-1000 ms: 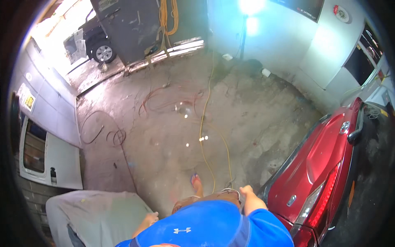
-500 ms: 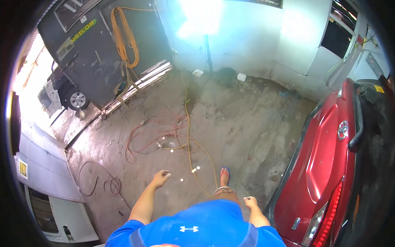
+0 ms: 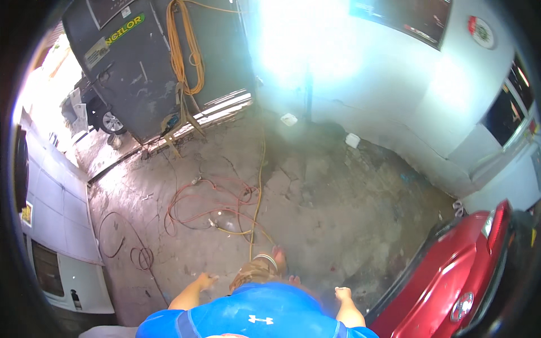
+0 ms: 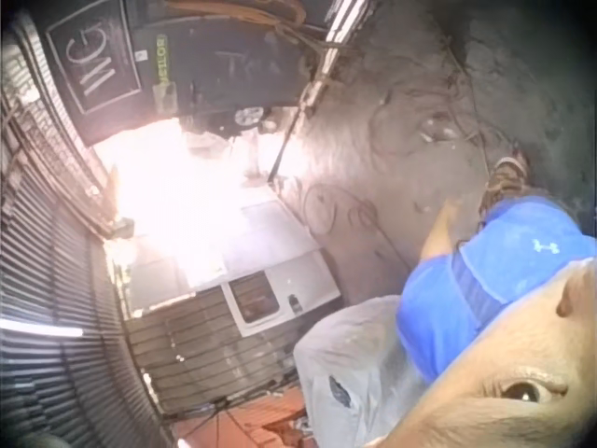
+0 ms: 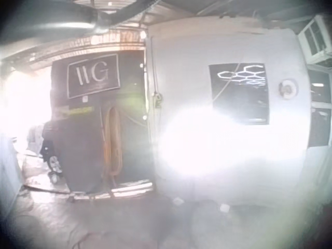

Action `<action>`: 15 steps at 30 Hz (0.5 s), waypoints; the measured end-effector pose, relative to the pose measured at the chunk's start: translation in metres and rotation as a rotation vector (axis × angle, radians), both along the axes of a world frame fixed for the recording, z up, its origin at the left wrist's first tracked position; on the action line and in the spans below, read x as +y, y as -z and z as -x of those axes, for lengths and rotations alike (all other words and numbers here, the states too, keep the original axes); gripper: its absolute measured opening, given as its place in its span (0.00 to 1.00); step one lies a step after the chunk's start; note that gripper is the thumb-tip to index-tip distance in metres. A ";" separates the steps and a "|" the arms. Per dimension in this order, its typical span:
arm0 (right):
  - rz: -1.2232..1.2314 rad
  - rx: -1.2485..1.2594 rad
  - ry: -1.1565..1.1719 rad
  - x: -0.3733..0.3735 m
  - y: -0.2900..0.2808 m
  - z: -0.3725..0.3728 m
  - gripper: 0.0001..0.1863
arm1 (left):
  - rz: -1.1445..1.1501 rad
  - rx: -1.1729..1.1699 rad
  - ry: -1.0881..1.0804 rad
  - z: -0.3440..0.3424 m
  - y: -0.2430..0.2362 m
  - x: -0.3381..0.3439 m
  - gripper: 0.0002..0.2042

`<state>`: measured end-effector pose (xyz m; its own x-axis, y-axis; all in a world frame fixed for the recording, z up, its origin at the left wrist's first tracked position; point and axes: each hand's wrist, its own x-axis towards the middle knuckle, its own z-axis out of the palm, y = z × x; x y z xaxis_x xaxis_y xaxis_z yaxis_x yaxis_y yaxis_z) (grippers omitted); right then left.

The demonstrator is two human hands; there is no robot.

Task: The person holds a grey car part on a table and uses a piece of sandpaper to scrub its surface, occasionally checking the texture with their fingers before picking up the part to inspect it.

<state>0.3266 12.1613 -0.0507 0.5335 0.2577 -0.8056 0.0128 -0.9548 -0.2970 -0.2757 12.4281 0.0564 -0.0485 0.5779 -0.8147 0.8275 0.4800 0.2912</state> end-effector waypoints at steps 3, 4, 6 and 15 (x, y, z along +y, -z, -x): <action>-0.002 0.046 -0.087 0.097 0.024 -0.034 0.12 | -0.139 -0.119 -0.046 0.039 0.020 0.024 0.23; -0.035 0.037 -0.196 0.132 0.019 -0.043 0.12 | -0.059 -0.122 -0.023 0.041 0.023 0.036 0.24; -0.105 0.124 -0.147 0.207 -0.004 -0.034 0.11 | 0.052 -0.102 -0.016 0.061 0.022 0.052 0.25; -0.374 -0.080 -0.424 0.478 -0.118 -0.062 0.17 | -0.315 0.068 -0.075 -0.034 0.054 0.306 0.32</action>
